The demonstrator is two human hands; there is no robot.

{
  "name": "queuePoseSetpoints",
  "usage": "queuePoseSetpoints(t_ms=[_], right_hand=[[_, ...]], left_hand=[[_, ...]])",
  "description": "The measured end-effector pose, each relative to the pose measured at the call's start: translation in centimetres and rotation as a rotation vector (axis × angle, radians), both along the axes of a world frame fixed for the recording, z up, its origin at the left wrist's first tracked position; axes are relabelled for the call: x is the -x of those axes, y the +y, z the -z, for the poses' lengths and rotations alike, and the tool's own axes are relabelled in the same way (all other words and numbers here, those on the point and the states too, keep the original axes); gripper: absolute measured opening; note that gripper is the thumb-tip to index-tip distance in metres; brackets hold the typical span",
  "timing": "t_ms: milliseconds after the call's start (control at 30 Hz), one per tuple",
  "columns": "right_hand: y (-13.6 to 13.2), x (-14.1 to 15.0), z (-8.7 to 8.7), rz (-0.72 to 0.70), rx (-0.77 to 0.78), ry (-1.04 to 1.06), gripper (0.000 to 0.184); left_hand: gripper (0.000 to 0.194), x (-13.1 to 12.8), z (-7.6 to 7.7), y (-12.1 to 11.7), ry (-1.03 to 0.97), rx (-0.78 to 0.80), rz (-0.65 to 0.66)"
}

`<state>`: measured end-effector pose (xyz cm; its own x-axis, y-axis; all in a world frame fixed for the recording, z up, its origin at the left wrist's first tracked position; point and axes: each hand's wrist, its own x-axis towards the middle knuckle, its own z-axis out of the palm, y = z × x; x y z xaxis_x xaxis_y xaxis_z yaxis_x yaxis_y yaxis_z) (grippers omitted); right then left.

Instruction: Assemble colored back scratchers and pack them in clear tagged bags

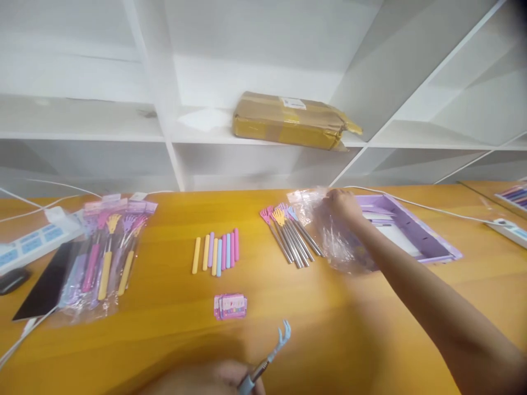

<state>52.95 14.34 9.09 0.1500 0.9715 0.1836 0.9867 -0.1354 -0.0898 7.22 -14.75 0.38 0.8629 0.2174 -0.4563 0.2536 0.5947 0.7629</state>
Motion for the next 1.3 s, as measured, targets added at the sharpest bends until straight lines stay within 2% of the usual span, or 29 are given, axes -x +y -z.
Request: queuePoseSetpoints(t_ms=[100, 200, 267, 300, 333, 400, 467, 533, 700, 767, 900, 967, 1033, 1100, 1167, 1233, 1300], right_hand=[[-1.4, -0.1, -0.6, 0.016, -0.179, -0.048, 0.049], [-5.8, 2.0, -1.4, -0.033, -0.364, 0.015, 0.047], [-10.1, 4.6, -1.0, -0.131, -0.299, 0.123, 0.039], [-12.3, 6.0, -0.4, -0.238, -0.196, 0.128, 0.033], [-14.2, 7.1, 0.3, -0.354, -0.081, 0.073, 0.030], [-16.8, 8.4, 1.7, -0.437, 0.043, -0.039, 0.029], [-17.5, 7.8, 2.6, -0.433, 0.110, -0.123, 0.029], [-16.8, 6.0, 2.8, -0.422, 0.152, -0.188, 0.027], [-14.4, 1.2, 1.4, -0.585, 0.167, -0.337, 0.021], [-14.1, 0.4, 0.9, -0.583, 0.162, -0.355, 0.024], [-14.5, 0.3, 0.7, -0.587, 0.118, -0.277, 0.028], [-15.7, 1.3, 1.0, -0.653, 0.016, -0.168, 0.029], [-18.3, 3.5, 1.6, -0.716, -0.129, 0.050, 0.025], [-22.1, 6.9, 2.6, -0.723, -0.212, 0.395, 0.021], [-26.6, 11.1, 3.8, -0.664, -0.008, 0.802, 0.024], [-30.8, 15.2, 5.0, -0.663, 0.224, 1.101, 0.027], [-33.9, 18.5, 6.2, -0.573, 0.356, 1.274, 0.041]], left_hand=[[0.034, 0.0, -0.2, 0.0, 0.021, 0.077, -0.091], [0.039, 0.0, -0.5, 0.1, -0.010, 0.072, -0.131], [0.044, 0.0, -0.7, 0.3, -0.046, 0.062, -0.143], [0.046, 0.0, -0.7, 0.3, -0.061, 0.065, -0.149], [0.048, 0.0, -0.7, 0.3, -0.074, 0.077, -0.156], [0.051, -0.1, -0.5, 0.2, -0.099, 0.119, -0.172], [0.051, -0.2, -0.4, 0.1, -0.125, 0.164, -0.164], [0.049, -0.2, -0.3, 0.1, -0.139, 0.188, -0.149], [0.048, -0.2, -0.4, 0.4, -0.080, 0.055, -0.208], [0.050, -0.3, -0.3, 0.4, -0.074, 0.048, -0.227], [0.053, -0.6, -0.2, 0.1, -0.155, 0.174, -0.240], [0.053, -0.7, -0.3, 0.0, -0.191, 0.221, -0.202], [0.055, -0.8, -0.6, 0.0, -0.213, 0.229, -0.194], [0.058, -0.8, -1.1, -0.1, -0.204, 0.160, -0.208], [0.058, -0.8, -1.9, -0.2, -0.134, -0.021, -0.193], [0.047, -0.7, -2.8, -0.6, 0.030, -0.422, -0.156], [0.030, -0.9, -3.5, -1.3, 0.210, -0.999, -0.117]])
